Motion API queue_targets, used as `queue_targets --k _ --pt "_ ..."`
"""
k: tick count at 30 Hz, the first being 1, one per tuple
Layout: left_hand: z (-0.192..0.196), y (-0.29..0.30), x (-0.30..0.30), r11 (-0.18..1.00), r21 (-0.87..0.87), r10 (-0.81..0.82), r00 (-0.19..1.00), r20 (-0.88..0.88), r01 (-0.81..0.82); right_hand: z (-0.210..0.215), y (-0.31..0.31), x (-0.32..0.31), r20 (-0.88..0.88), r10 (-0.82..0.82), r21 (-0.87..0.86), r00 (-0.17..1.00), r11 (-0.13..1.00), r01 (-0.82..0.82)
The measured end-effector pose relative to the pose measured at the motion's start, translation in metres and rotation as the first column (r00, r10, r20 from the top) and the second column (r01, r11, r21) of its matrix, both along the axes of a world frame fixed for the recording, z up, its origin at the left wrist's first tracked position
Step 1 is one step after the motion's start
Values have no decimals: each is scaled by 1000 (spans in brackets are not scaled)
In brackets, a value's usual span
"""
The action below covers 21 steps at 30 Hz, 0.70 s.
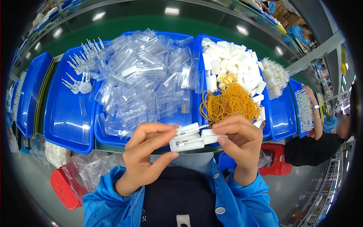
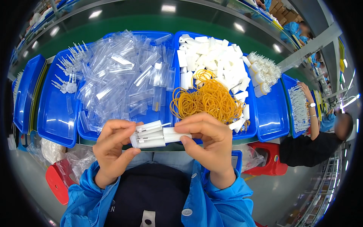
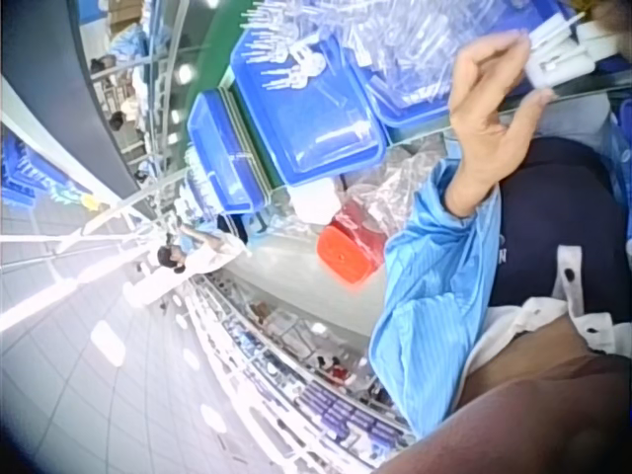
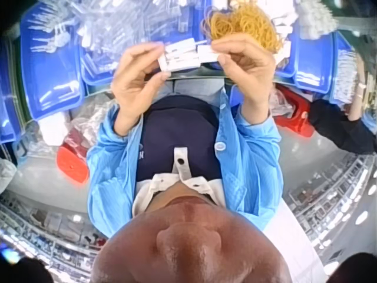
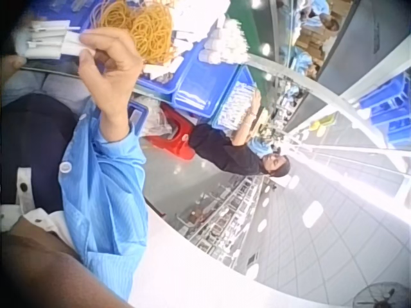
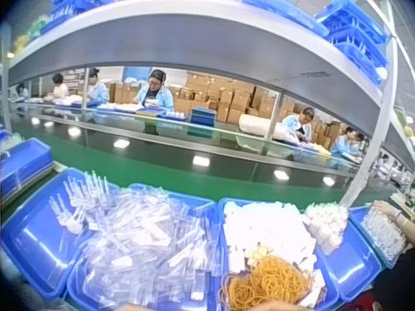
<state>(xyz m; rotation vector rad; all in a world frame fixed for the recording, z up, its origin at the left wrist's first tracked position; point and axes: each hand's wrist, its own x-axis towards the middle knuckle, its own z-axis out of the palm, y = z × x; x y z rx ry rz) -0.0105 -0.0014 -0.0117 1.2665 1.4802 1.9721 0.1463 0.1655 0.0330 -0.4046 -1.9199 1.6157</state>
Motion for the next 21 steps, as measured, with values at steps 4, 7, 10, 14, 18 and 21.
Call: queue_targets --k 4,7,10,14,18,21 --pt "2 0 -2 1000 -11 21 985 -172 -23 5 0 1 18 6 27 1000 1000 -7" --pt "3 0 -3 1000 6 -1 982 -187 2 7 3 0 18 49 -103 999 994 -47" --pt "4 -1 -4 1000 4 -9 986 -169 10 2 8 2 -13 78 -68 997 995 -78" --pt "3 -2 -2 1000 -9 3 992 -124 -4 6 -4 2 32 -11 76 999 997 8" --pt "2 -1 -2 1000 -18 15 992 -128 -17 7 -10 2 82 -75 223 994 973 55" --pt "1 -1 -4 1000 14 8 989 -149 -6 7 -9 3 77 -35 106 996 994 27"
